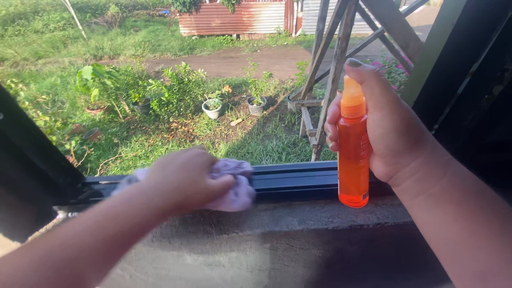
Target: The person cleans a window frame and sill using a spray bottle and cloth, then wipes a standing fan, and finally cleans another window frame. The person sprays cleaner and wipes surfaces with a cloth.
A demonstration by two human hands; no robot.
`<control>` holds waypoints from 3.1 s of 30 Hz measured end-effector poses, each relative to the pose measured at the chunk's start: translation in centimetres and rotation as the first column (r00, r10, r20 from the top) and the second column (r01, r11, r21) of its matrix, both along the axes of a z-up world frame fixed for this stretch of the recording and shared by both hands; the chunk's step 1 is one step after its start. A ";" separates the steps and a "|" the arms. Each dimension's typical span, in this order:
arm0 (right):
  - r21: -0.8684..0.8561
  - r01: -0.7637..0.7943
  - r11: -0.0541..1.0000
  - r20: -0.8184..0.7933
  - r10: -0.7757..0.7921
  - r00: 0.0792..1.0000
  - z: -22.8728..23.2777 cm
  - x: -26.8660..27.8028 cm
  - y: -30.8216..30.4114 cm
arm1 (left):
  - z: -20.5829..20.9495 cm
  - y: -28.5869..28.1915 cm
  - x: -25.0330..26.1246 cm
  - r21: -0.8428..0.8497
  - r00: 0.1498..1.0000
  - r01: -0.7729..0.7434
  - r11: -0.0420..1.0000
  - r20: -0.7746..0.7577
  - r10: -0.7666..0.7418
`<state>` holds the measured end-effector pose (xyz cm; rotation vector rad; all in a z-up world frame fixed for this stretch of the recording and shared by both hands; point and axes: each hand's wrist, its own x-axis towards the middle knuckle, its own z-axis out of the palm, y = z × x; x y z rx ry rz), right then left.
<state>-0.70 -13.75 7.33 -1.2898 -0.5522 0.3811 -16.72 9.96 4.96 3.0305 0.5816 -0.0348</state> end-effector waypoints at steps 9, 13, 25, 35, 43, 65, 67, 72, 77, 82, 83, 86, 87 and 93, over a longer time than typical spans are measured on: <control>-0.030 -0.095 0.995 0.007 0.095 0.995 -0.1 -0.5 -1.6 | 1.8 3.2 -5.8 0.291 0.890 -0.378 0.879 -0.147 0.432; 0.039 -0.147 0.988 -0.001 0.147 0.989 0.7 -1.3 -0.2 | 1.0 -4.6 0.1 0.117 0.979 -0.196 0.973 -0.024 0.201; 0.055 -0.115 0.992 0.062 0.112 0.992 1.9 -4.1 4.1 | 0.5 5.8 -8.3 0.147 0.980 -0.161 0.976 -0.095 0.176; 0.109 -0.081 0.991 -0.053 0.087 0.995 1.1 -5.8 9.0 | -1.1 9.5 -5.1 -0.635 0.768 -0.229 0.738 0.348 0.537; 0.148 -0.149 0.978 -0.041 0.157 0.987 1.9 -3.6 7.6 | 7.1 8.5 -5.1 -0.111 0.613 -0.135 0.985 0.772 0.171; 0.113 -0.157 0.981 -0.096 0.168 0.981 0.7 -0.9 2.7 | 3.8 6.9 -4.6 -0.130 0.796 -0.431 0.893 0.412 0.444; 0.103 -0.133 0.986 -0.096 0.143 0.985 0.7 -0.6 2.1 | 3.6 7.1 -5.5 -0.039 0.793 -0.536 0.843 0.319 0.519; 0.107 -0.142 0.984 -0.109 0.153 0.982 0.2 -1.1 1.9 | 1.0 8.3 -5.7 -0.076 0.780 -0.605 0.793 0.143 0.609; 0.148 -0.178 0.973 -0.130 0.198 0.972 0.4 -1.6 2.3 | 0.3 5.1 -1.5 -0.737 0.605 -0.015 0.676 0.531 0.593; 0.118 -0.080 0.990 -0.127 0.095 0.987 0.9 -1.4 1.7 | 1.1 5.9 -4.3 -0.145 0.673 -0.322 0.935 0.660 0.334; 0.109 -0.067 0.992 -0.123 0.081 0.989 0.8 -1.5 1.5 | 1.2 6.9 -5.8 -0.105 0.698 -0.409 0.906 0.604 0.385; 0.113 -0.077 0.991 -0.143 0.093 0.985 0.5 -1.7 1.4 | 0.9 8.2 -7.3 0.019 0.795 -0.582 0.813 0.227 0.563; 0.117 -0.089 0.989 -0.155 0.107 0.982 0.4 -1.8 1.4 | 0.6 7.9 -6.9 0.033 0.822 -0.549 0.835 0.200 0.533; 0.103 -0.108 0.989 -0.159 0.124 0.980 0.5 -2.4 2.4 | -1.8 1.9 -0.4 -0.848 0.732 0.231 0.476 0.474 0.490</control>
